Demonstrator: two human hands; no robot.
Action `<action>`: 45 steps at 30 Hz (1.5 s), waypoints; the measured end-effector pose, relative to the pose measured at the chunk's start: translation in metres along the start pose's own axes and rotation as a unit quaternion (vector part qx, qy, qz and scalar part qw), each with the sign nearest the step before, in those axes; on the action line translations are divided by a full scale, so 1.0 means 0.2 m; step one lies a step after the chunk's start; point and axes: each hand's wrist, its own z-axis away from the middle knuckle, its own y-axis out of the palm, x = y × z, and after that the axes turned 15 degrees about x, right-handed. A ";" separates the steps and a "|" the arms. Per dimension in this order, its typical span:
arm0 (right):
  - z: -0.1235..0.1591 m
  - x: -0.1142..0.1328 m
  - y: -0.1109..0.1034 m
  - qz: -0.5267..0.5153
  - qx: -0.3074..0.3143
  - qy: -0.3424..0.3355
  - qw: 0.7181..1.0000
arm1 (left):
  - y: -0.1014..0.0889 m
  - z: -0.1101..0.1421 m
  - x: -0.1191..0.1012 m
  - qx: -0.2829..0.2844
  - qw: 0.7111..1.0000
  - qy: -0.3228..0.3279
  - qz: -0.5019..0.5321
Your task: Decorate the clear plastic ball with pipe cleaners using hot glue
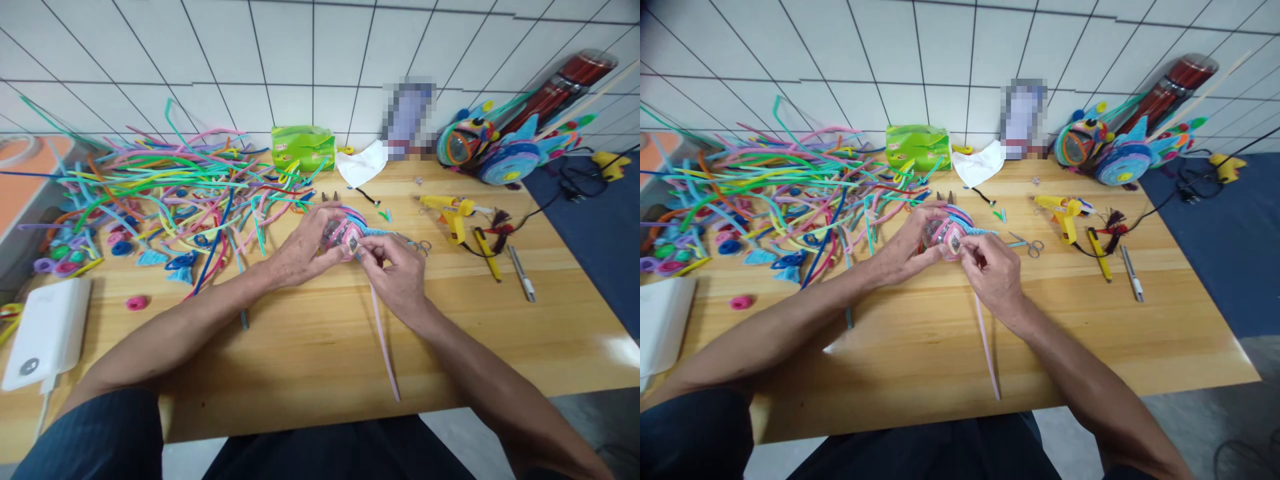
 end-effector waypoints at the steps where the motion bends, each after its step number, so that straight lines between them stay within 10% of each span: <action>1: 0.00 0.00 0.00 0.001 0.001 0.002 1.000 | 0.00 0.00 0.00 0.001 1.000 -0.005 -0.001; 45: 0.02 -0.03 0.02 0.071 0.000 -0.083 0.994 | 0.07 -0.04 -0.01 -0.076 0.996 -0.037 0.004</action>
